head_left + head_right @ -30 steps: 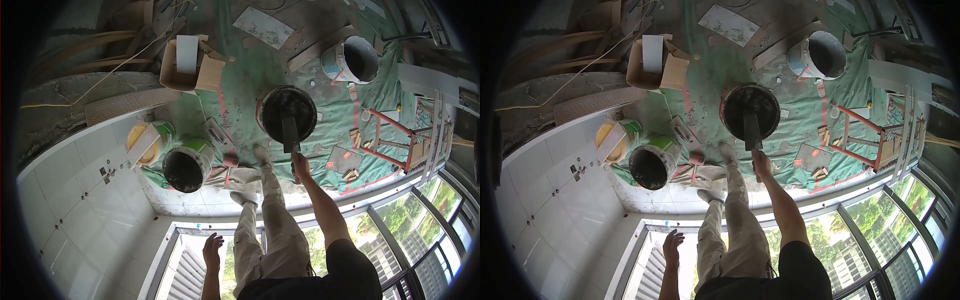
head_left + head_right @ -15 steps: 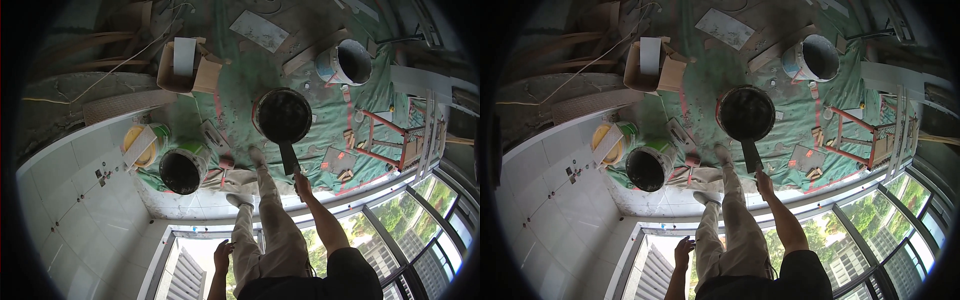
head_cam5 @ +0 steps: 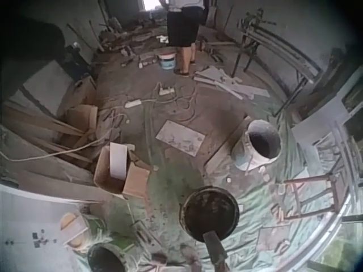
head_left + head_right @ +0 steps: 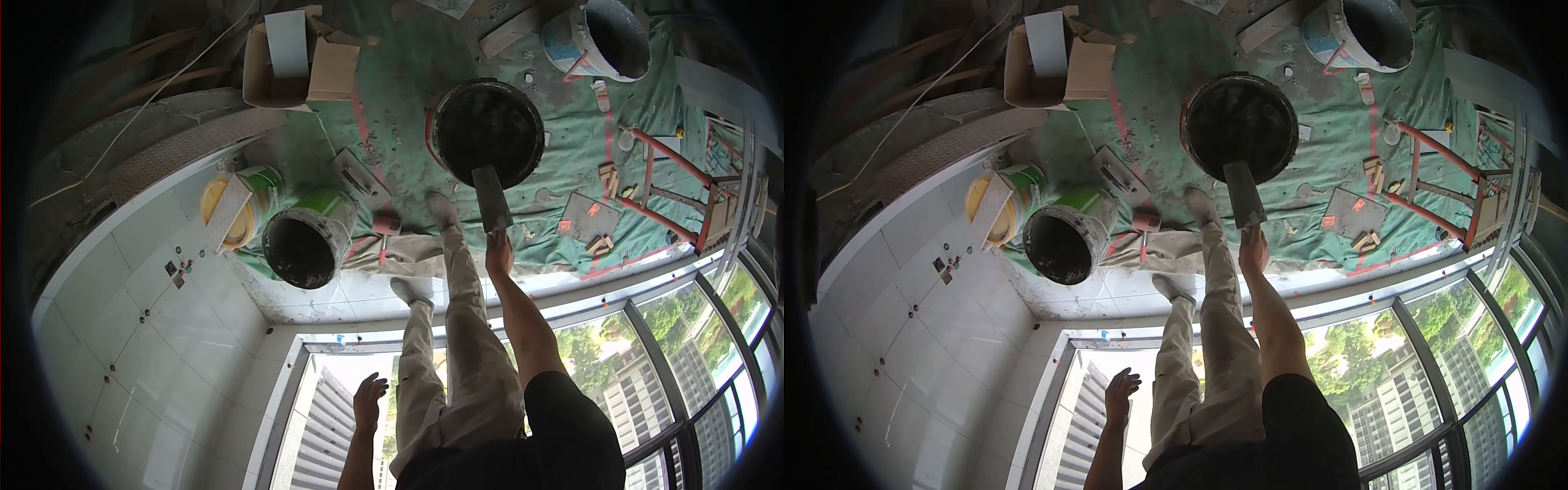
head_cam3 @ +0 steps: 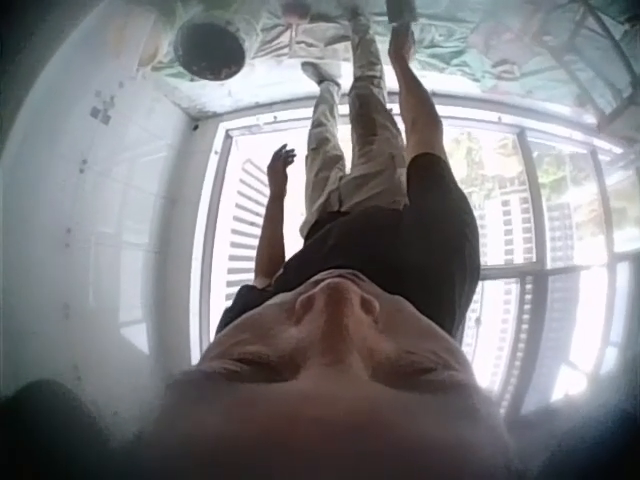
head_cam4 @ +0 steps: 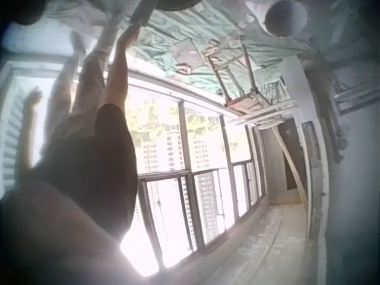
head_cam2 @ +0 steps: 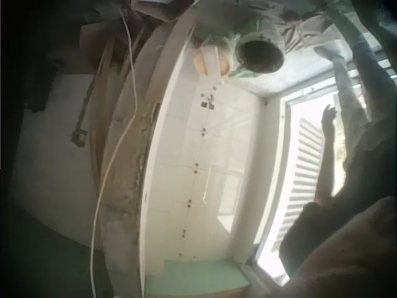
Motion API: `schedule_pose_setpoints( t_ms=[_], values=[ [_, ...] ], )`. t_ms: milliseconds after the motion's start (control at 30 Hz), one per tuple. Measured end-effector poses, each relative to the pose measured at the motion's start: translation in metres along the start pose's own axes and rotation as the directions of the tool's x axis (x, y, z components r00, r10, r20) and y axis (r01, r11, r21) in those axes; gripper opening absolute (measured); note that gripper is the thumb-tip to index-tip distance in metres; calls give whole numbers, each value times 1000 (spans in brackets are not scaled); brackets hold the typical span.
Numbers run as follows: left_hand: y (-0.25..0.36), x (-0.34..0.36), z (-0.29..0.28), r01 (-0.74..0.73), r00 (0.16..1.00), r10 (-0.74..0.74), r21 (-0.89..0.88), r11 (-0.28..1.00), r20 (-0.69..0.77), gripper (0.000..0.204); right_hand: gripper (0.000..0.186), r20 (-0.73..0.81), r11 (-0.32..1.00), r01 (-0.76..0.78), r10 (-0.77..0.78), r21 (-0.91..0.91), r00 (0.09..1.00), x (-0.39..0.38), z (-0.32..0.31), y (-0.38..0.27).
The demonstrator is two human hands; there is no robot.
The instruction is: Applying mortar to a tile and fixing it to a wall surface.
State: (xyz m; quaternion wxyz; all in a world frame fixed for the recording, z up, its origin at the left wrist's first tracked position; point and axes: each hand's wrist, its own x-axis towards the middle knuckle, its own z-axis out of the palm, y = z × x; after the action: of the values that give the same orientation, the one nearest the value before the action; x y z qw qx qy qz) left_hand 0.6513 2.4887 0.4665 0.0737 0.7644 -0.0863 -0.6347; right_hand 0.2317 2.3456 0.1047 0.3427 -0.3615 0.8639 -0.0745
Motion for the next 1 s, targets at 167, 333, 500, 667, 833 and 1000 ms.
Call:
schedule_pose_setpoints(
  t_ms=[167,333,500,667,833,1000],
  values=[
    [-19,-47,-47,-23,996,19,-36,999,-92,52,36,288,956,20,69,-293,955,-112,-59,-33],
    [23,-77,-13,-280,959,278,-27,960,-60,51,24,338,737,525,-409,-426,848,-95,-149,45],
    [-21,-146,-48,-574,798,551,-31,818,-246,49,21,333,147,989,-933,9,135,-151,-103,-267],
    [-137,-142,-93,-469,649,441,131,874,-619,46,20,406,-67,968,-899,241,-163,-297,-101,-486],
    [-293,-132,-137,-396,655,-26,-373,839,-755,42,20,490,42,932,-858,360,-151,-476,-66,-524],
    [-426,-163,-165,-422,737,-192,-663,618,-648,43,21,624,325,841,-781,433,-20,-616,-27,-494]
  ],
)
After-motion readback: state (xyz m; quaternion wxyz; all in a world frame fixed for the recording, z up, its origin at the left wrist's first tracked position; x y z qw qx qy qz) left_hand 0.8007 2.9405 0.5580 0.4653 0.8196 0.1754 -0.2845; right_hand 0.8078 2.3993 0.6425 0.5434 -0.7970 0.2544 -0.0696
